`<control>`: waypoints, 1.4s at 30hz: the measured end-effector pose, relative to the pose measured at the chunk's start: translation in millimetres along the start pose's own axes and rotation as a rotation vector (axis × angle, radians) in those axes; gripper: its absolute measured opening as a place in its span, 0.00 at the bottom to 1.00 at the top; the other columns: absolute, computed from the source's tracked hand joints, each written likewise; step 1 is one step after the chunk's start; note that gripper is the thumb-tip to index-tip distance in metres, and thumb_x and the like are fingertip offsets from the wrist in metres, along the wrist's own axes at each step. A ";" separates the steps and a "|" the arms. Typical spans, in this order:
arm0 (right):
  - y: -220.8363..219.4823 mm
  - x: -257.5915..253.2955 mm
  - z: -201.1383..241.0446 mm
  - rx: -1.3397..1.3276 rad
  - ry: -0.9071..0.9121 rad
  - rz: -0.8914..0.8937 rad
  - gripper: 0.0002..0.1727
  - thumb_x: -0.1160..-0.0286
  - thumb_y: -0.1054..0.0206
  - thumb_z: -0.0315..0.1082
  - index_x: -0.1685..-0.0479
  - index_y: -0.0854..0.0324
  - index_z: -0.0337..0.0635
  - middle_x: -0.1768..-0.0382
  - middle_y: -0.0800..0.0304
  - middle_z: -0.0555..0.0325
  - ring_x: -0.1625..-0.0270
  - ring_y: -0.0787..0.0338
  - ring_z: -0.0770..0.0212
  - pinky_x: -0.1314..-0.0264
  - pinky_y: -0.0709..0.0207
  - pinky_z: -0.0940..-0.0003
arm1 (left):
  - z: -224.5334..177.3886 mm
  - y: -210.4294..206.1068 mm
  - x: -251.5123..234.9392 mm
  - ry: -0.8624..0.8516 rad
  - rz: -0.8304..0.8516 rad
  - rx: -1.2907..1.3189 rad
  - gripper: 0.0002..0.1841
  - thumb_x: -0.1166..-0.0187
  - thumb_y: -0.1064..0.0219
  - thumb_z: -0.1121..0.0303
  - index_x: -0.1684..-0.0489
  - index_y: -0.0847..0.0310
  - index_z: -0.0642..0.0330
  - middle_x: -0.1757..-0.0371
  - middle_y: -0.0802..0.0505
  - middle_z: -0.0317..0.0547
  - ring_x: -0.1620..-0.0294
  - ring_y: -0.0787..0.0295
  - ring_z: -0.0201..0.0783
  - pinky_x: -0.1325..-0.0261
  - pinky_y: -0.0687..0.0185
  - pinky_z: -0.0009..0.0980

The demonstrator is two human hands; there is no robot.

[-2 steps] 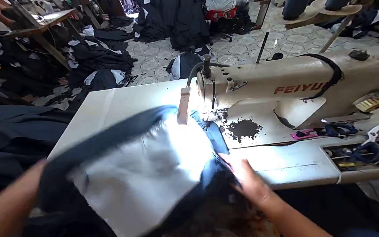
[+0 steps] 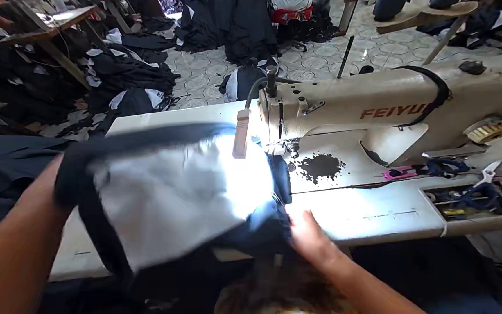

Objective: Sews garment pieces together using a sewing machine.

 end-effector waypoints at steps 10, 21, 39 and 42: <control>-16.0 3.7 16.1 0.174 -0.150 0.099 0.14 0.28 0.34 0.25 0.50 0.16 0.20 0.54 0.11 0.30 0.46 0.08 0.36 0.41 0.17 0.48 | 14.3 -35.9 -128.1 -0.174 0.060 0.357 0.22 0.06 0.62 0.63 0.26 0.29 0.63 0.33 0.13 0.42 0.35 0.18 0.23 0.30 0.25 0.23; -24.2 1.7 11.8 0.147 -0.062 -0.064 0.12 0.27 0.36 0.25 0.54 0.11 0.25 0.60 0.08 0.35 0.52 0.05 0.40 0.45 0.14 0.45 | -99.4 -114.5 118.1 -0.966 0.239 0.386 0.18 0.10 0.45 0.64 0.34 0.15 0.63 0.33 0.08 0.49 0.25 0.16 0.38 0.20 0.23 0.36; 7.3 -51.8 -37.4 0.428 -0.020 0.015 0.33 0.07 0.50 0.46 0.12 0.38 0.33 0.09 0.42 0.42 0.06 0.46 0.41 0.07 0.55 0.37 | -39.5 -207.1 60.4 -0.784 0.525 -0.071 0.26 0.10 0.49 0.50 0.18 0.22 0.45 0.13 0.25 0.54 0.08 0.44 0.66 0.11 0.64 0.73; -21.9 -24.4 -10.5 0.364 0.160 -0.109 0.30 0.11 0.50 0.41 0.16 0.31 0.33 0.14 0.32 0.38 0.10 0.37 0.37 0.10 0.48 0.36 | -51.9 -185.8 80.8 -0.927 0.344 0.005 0.20 0.14 0.43 0.54 0.59 0.09 0.59 0.45 0.07 0.52 0.35 0.14 0.56 0.30 0.26 0.63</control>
Point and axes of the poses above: each hand's wrist, its own x-axis away from the middle knuckle, its own y-axis out of the back of the hand, z = x × y, the point moved 4 cm from there along -x, towards the middle knuckle
